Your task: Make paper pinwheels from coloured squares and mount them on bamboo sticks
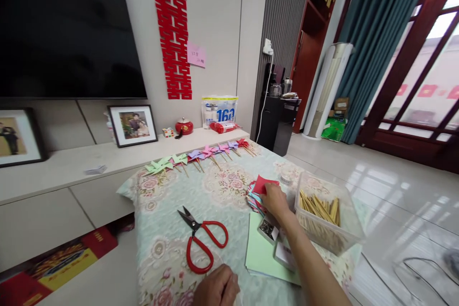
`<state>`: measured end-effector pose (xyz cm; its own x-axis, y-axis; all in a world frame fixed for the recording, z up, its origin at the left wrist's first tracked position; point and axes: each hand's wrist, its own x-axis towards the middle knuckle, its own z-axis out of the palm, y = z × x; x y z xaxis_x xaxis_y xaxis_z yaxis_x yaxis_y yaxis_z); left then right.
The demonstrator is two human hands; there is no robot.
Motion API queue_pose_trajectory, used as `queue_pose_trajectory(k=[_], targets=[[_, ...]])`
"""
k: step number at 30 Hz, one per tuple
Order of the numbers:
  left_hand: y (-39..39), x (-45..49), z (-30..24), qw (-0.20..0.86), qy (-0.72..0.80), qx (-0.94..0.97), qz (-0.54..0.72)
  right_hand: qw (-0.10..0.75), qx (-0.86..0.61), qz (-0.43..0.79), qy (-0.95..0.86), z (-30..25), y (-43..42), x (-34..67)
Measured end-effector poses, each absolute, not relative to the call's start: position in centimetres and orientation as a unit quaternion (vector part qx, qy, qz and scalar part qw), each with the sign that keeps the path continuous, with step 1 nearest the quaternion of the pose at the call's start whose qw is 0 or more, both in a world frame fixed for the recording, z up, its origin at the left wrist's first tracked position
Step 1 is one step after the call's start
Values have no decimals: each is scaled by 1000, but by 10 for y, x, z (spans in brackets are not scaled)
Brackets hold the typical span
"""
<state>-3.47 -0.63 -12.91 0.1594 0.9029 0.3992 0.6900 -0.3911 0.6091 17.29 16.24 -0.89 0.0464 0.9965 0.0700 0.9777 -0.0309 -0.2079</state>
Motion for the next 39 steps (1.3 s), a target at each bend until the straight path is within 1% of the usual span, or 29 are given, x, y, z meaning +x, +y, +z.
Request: queue_pose_trajectory(k=[12,22,32,36,39], targets=[[-12,-35,-121,169,526,741,381,71,-728,65,-679,-3,162,174],[-11,-34,-124,157,523,739,394,66,-730,74,-677,-1,166,177],[-9,-34,-125,125,517,753,387,58,-754,-6,-654,-6,168,170],[-10,-34,-122,111,522,756,380,80,-764,-59,-638,-6,168,170],[-11,-34,-118,98,516,760,382,115,-760,-103,-631,-3,167,171]])
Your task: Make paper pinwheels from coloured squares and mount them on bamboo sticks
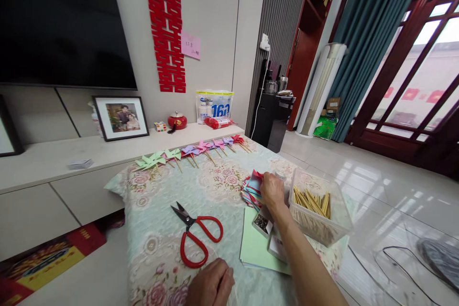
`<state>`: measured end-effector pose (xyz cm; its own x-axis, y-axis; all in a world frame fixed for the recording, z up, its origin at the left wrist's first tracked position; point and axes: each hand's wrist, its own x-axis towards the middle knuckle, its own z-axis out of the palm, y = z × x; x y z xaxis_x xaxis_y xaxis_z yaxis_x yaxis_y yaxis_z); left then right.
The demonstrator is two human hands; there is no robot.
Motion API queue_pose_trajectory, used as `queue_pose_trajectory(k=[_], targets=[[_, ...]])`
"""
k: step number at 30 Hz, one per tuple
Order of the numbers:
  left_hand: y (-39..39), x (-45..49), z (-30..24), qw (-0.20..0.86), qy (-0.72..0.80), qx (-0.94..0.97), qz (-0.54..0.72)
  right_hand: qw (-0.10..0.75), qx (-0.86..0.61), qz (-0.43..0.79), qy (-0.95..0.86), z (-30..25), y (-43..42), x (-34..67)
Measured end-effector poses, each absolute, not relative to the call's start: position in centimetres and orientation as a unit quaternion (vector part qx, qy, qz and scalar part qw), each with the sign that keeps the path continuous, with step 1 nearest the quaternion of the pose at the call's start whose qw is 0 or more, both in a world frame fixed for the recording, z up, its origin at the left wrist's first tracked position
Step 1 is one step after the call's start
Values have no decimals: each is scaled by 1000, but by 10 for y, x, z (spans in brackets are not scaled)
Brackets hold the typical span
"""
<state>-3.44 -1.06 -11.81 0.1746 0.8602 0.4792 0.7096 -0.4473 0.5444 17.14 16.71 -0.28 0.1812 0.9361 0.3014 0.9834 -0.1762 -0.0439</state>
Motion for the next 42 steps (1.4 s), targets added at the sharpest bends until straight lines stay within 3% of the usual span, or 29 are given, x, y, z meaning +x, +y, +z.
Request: queue_pose_trajectory(k=[9,18,35,42], targets=[[-11,-34,-114,97,510,763,386,227,-666,-229,-673,10,158,179],[-13,-35,-111,95,511,761,389,248,-644,-285,-666,23,162,186],[-9,-30,-129,63,524,758,383,111,-727,-191,-651,66,176,176],[-13,-34,-112,83,518,768,367,201,-725,-145,-642,81,166,176]])
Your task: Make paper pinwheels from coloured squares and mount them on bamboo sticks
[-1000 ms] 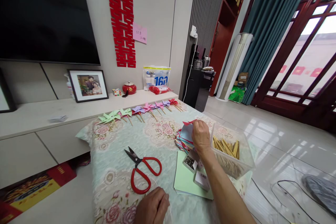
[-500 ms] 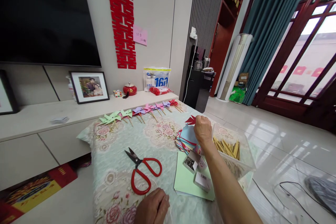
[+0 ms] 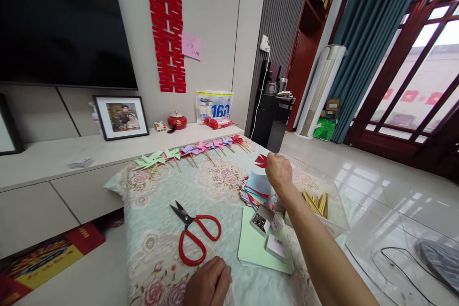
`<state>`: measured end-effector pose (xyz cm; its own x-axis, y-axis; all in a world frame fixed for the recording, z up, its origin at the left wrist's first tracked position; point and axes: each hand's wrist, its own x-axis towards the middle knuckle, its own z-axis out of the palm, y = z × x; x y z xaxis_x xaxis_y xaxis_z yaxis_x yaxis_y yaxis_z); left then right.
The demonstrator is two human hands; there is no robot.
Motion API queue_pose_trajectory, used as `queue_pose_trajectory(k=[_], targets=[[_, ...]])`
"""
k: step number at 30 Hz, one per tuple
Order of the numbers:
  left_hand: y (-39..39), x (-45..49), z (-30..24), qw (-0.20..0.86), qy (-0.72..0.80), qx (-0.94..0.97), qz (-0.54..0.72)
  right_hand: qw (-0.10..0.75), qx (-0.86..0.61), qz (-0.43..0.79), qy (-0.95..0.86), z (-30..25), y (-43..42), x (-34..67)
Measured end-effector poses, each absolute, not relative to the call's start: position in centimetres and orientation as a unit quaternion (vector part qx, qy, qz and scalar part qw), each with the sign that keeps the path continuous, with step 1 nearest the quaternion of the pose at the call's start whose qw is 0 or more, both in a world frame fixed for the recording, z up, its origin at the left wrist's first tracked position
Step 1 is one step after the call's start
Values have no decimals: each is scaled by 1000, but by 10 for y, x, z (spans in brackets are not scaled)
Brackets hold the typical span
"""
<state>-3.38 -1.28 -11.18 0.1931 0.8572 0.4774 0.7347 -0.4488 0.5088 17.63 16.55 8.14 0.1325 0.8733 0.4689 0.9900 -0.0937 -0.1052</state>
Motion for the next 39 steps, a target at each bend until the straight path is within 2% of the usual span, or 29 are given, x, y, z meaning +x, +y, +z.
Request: queue_pose_trajectory(k=[6,10,13,15,20,22,25,28,32,35,39], targets=[[-18,-39,-89,131,510,759,382,326,-662,-13,-675,80,127,168],[-23,-44,-71,230,512,730,390,377,-610,85,-692,73,85,156],[-31,-50,-59,330,531,663,411,399,-581,138,-696,62,49,146],[-39,-54,-54,435,504,607,434,429,-554,150,-697,48,23,138],[-60,-65,-48,694,396,331,503,467,-442,71,-763,-1,-35,123],[-65,-72,-44,743,380,224,504,457,-389,63,-798,-19,-53,121],[-72,-84,-39,705,425,234,518,422,-357,66,-831,-37,-72,121],[-83,-96,-41,623,505,345,488,395,-356,67,-844,-44,-86,123],[-103,-107,-46,413,569,550,451,365,-370,88,-850,-44,-99,122],[-116,-111,-47,265,531,694,409,359,-373,129,-846,-42,-101,119],[-117,-110,-51,164,499,769,364,357,-388,163,-834,-41,-96,115]])
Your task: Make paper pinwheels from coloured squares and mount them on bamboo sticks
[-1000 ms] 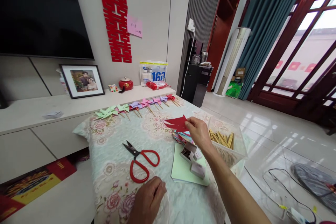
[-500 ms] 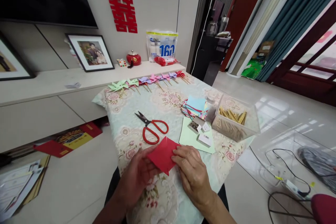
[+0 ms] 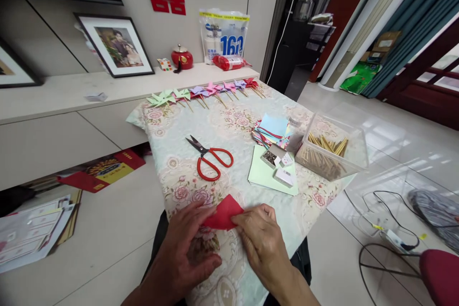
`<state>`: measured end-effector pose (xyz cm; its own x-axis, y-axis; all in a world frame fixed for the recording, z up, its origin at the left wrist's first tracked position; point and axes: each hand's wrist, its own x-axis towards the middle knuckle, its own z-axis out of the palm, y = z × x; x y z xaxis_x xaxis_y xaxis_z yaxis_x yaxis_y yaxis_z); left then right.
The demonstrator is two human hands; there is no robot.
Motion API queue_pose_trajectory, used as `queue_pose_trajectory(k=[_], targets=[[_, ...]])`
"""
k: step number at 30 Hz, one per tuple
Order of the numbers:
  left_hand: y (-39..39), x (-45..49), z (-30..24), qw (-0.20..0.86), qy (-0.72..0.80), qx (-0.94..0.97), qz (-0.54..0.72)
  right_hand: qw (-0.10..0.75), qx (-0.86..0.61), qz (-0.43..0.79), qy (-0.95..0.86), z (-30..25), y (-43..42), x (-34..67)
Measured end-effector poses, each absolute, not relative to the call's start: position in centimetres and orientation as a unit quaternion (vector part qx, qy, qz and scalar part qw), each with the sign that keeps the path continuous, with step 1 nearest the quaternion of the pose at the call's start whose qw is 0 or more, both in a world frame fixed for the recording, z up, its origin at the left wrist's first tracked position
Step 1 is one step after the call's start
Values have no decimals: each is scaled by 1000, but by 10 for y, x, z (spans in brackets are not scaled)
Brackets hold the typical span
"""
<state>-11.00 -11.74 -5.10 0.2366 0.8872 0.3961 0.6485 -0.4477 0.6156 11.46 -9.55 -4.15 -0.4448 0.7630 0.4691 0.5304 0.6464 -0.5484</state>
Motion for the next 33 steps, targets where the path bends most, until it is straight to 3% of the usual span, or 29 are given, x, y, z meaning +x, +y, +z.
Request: queue_pose_trajectory(k=[11,18,33], targets=[[-98,-88,-61,63,588,720,364,356,-524,140,-761,-59,-87,106],[-98,-84,-65,1,607,723,331,364,-550,192,-727,-65,-81,106],[-96,-81,-66,-37,600,739,304,327,-570,161,-737,-68,-79,101]])
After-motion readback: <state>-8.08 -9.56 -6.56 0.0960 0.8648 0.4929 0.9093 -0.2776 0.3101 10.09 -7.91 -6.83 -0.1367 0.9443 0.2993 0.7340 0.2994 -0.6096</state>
